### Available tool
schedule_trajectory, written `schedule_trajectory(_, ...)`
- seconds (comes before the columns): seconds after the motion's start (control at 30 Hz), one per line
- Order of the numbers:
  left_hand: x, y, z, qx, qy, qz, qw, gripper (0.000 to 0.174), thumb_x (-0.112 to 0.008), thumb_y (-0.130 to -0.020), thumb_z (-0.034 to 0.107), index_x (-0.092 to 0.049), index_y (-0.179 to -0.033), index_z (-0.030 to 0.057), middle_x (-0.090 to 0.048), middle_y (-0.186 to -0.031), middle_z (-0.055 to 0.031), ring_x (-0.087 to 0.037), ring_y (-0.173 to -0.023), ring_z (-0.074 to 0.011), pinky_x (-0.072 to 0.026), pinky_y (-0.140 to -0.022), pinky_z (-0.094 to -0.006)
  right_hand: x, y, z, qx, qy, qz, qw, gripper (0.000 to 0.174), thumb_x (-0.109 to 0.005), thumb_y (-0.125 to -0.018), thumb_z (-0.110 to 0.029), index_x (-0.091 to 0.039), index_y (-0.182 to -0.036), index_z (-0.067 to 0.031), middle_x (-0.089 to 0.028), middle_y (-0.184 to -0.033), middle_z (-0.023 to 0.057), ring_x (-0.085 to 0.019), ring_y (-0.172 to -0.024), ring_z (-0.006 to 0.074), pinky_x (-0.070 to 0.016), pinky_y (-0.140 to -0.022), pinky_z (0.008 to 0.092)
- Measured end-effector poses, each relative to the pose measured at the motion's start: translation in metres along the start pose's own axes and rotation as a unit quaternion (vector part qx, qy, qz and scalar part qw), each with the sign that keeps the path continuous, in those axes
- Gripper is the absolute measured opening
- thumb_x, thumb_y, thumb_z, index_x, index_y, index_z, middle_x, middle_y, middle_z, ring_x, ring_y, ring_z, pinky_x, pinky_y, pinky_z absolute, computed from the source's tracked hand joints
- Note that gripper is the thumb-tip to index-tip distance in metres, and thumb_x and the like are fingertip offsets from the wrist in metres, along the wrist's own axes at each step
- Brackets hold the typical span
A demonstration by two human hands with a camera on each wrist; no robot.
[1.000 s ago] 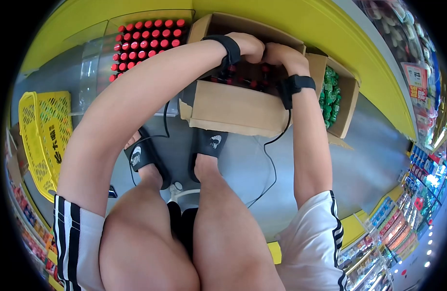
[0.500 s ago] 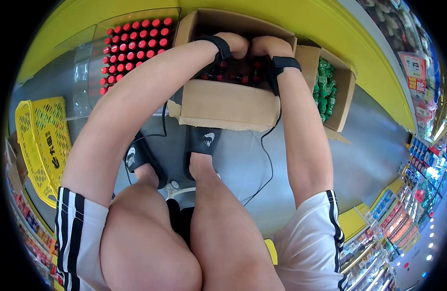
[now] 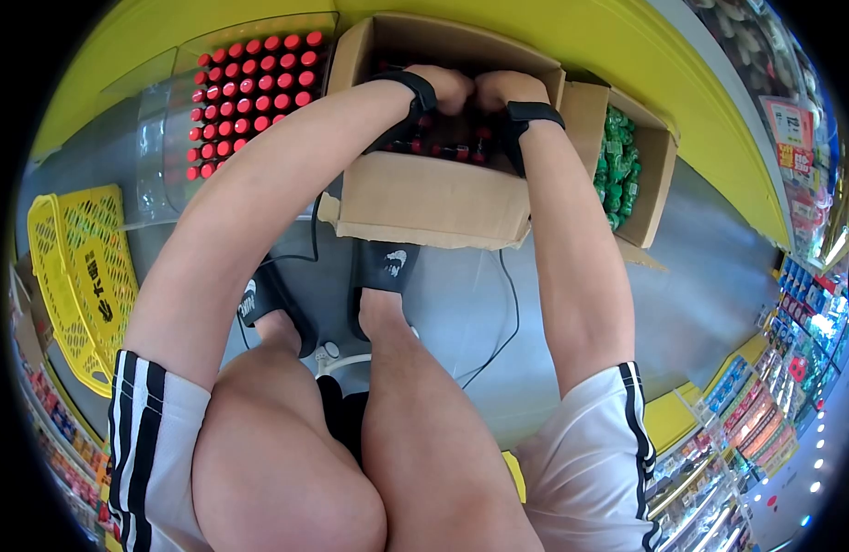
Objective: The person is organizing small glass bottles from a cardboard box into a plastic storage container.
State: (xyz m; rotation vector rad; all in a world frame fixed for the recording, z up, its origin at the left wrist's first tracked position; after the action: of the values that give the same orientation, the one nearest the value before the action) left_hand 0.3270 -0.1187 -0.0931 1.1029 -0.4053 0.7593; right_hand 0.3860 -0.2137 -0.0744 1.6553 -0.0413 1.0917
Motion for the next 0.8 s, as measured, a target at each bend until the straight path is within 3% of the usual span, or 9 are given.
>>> schedule_trajectory(0.1,-0.006,-0.011,-0.004,-0.003,-0.015,0.008,1.0,0.057,-0.065,-0.09,0.0,-0.071,-0.146,0.0102,-0.069,-0.149,-0.0196,-0.067,-0.138,-0.0392,-0.0583,-0.107,-0.0509,-0.003,0.003,-0.003,0.015,0.023,-0.001,1.0,0.037,-0.064,-0.095,-0.013,-0.079,-0.129,-0.0106,-0.079,-0.126,0.02,-0.075,-0.114,0.0397,-0.0589,-0.097,0.0495)
schedule_trajectory(0.17,-0.006,-0.012,-0.007,0.004,-0.024,0.013,1.0,0.058,-0.065,-0.089,-0.002,-0.07,-0.146,0.0106,-0.069,-0.149,-0.0194,-0.067,-0.138,-0.0394,-0.0585,-0.107,-0.0507,-0.007,-0.002,0.0,0.016,0.032,0.046,0.998,0.031,-0.065,-0.087,-0.014,-0.085,-0.111,-0.0106,-0.079,-0.122,0.0207,-0.076,-0.116,0.0408,-0.0616,-0.099,0.0493)
schedule_trajectory(0.2,-0.004,-0.008,-0.006,0.003,-0.013,0.019,1.0,0.053,-0.065,-0.093,0.0,-0.07,-0.145,0.008,-0.069,-0.147,-0.021,-0.066,-0.137,-0.0405,-0.057,-0.109,-0.0511,-0.004,-0.001,-0.001,0.016,0.033,0.047,0.998,0.031,-0.065,-0.087,-0.014,-0.085,-0.111,-0.0106,-0.079,-0.122,0.0207,-0.076,-0.116,0.0408,-0.0616,-0.099,0.0493)
schedule_trajectory(0.47,0.012,0.007,-0.005,0.006,0.001,0.041,0.999,0.048,-0.071,-0.092,0.003,-0.07,-0.14,0.0047,-0.071,-0.141,-0.023,-0.069,-0.131,-0.0427,-0.0581,-0.107,-0.0517,-0.007,-0.012,0.006,0.026,-0.001,0.018,1.0,0.035,-0.07,-0.093,-0.02,-0.082,-0.126,-0.0162,-0.079,-0.131,0.0141,-0.074,-0.122,0.0386,-0.0605,-0.102,0.0484)
schedule_trajectory(0.53,0.017,0.011,-0.004,0.005,0.009,0.057,0.998,0.06,-0.067,-0.08,-0.009,-0.074,-0.138,0.0062,-0.073,-0.14,-0.0229,-0.071,-0.128,-0.0424,-0.0613,-0.1,-0.0494,-0.005,-0.009,0.008,0.028,-0.01,0.019,0.999,0.038,-0.076,-0.093,-0.02,-0.079,-0.13,-0.0134,-0.079,-0.129,0.0165,-0.074,-0.119,0.0379,-0.0597,-0.099,0.0477)
schedule_trajectory(0.57,0.018,0.013,-0.002,0.005,0.01,0.057,0.998,0.06,-0.067,-0.08,-0.009,-0.074,-0.138,0.0062,-0.073,-0.14,-0.0229,-0.071,-0.128,-0.0424,-0.0613,-0.1,-0.0494,-0.003,-0.008,0.009,0.029,-0.019,0.022,0.999,0.043,-0.081,-0.093,-0.021,-0.077,-0.134,-0.0107,-0.079,-0.127,0.0189,-0.075,-0.115,0.0372,-0.0589,-0.097,0.0469)
schedule_trajectory(0.67,0.023,0.02,-0.004,0.009,0.007,0.083,0.996,0.061,-0.067,-0.078,-0.01,-0.074,-0.136,0.0041,-0.074,-0.137,-0.0231,-0.072,-0.127,-0.0431,-0.0622,-0.095,-0.05,0.007,0.006,0.002,0.045,-0.046,-0.023,0.998,0.042,-0.075,-0.098,-0.016,-0.075,-0.139,-0.0173,-0.08,-0.131,0.0125,-0.076,-0.119,0.0326,-0.0602,-0.098,0.0478)
schedule_trajectory(0.73,0.03,0.033,-0.002,0.019,0.038,0.047,0.998,0.048,-0.072,-0.089,0.002,-0.07,-0.137,0.0037,-0.065,-0.146,-0.0235,-0.063,-0.137,-0.042,-0.0537,-0.112,-0.0477,0.012,0.013,-0.002,0.063,-0.04,-0.032,0.997,0.043,-0.079,-0.096,-0.015,-0.075,-0.139,-0.0169,-0.081,-0.126,0.0111,-0.076,-0.114,0.0314,-0.0597,-0.097,0.0475)
schedule_trajectory(0.8,0.033,0.039,-0.001,0.022,0.038,0.057,0.997,0.046,-0.071,-0.089,0.002,-0.071,-0.135,0.0034,-0.068,-0.142,-0.0234,-0.065,-0.133,-0.0424,-0.055,-0.109,-0.048,0.017,0.02,-0.005,0.079,-0.035,-0.04,0.995,0.046,-0.083,-0.094,-0.014,-0.075,-0.139,-0.0165,-0.082,-0.121,0.0097,-0.077,-0.11,0.0301,-0.0592,-0.095,0.0472)
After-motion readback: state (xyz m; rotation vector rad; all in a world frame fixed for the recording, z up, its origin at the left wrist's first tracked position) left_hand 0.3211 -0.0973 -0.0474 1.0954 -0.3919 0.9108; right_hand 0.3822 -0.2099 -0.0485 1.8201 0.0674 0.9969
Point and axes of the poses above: each hand's wrist, its own y-axis away from the middle knuckle, its own x-axis out of the back of the hand, z = x × y, the point moved 4 cm from there along -y, towards the middle knuckle
